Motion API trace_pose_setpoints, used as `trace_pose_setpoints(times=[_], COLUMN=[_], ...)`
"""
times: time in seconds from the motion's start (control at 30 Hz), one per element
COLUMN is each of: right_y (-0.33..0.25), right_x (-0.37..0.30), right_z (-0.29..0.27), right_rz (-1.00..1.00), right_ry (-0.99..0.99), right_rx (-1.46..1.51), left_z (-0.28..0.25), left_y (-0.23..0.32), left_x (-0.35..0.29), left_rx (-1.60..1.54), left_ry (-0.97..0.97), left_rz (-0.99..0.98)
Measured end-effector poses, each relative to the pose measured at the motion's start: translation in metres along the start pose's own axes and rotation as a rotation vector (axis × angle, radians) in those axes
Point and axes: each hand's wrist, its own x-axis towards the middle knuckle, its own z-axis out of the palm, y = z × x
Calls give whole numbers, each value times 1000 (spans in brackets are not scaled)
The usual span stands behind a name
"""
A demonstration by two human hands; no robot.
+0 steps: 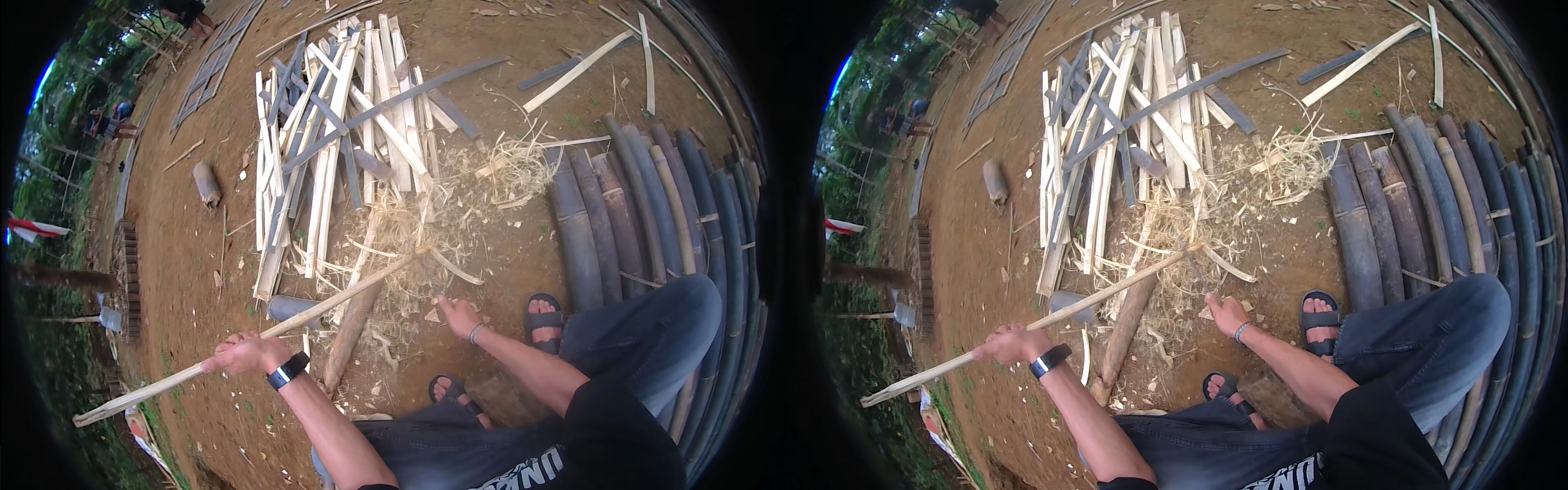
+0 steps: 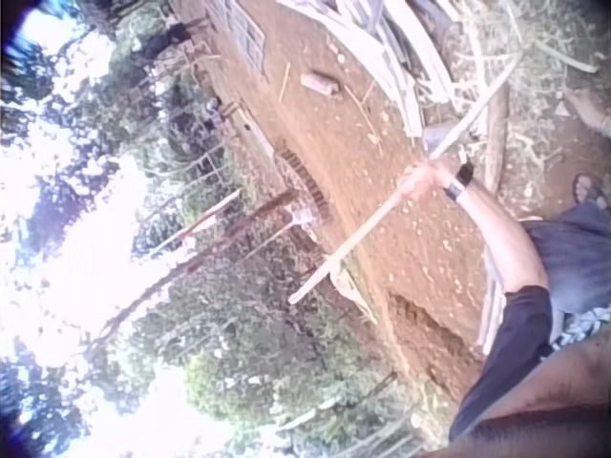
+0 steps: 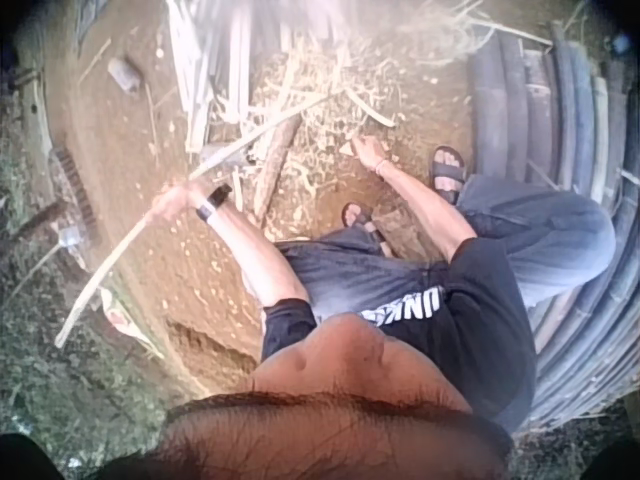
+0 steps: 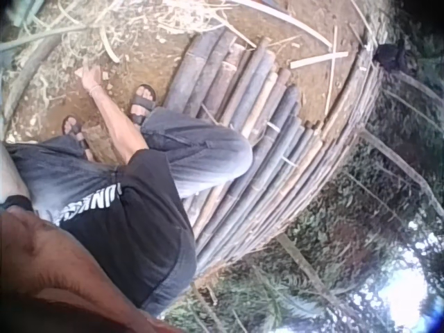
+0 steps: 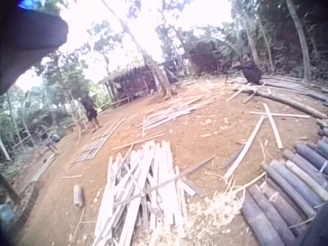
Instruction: The person shaves a long bamboo strip using a blade, removing outer layers and smoothing the surface while sitting.
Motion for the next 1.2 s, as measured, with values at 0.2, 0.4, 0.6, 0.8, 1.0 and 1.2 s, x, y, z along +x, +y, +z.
trace_pose_setpoints(times=[0.2,0.4,0.6,0.8,1.0,1.2], right_y=[26,3,-15,-3,9,-2], right_x=[14,-8,-7,1,1,-13], right_z=[2,1,8,11,3,13], right_rz=[-18,-52,154,33,-33,-72], right_ry=[47,-85,-127,-82,6,-9], right_rx=[-46,-58,210,134,-37,-14], left_z=[3,-8,-7,-1,-12,-19], left_y=[5,-4,-2,4,13,24], left_x=[-4,13,9,-6,-15,-29], left_rx=[14,21,-7,-124,-183,-264], left_ry=[28,49,11,-98,-210,-314], left_rz=[-17,-3,-28,12,-42,-25])
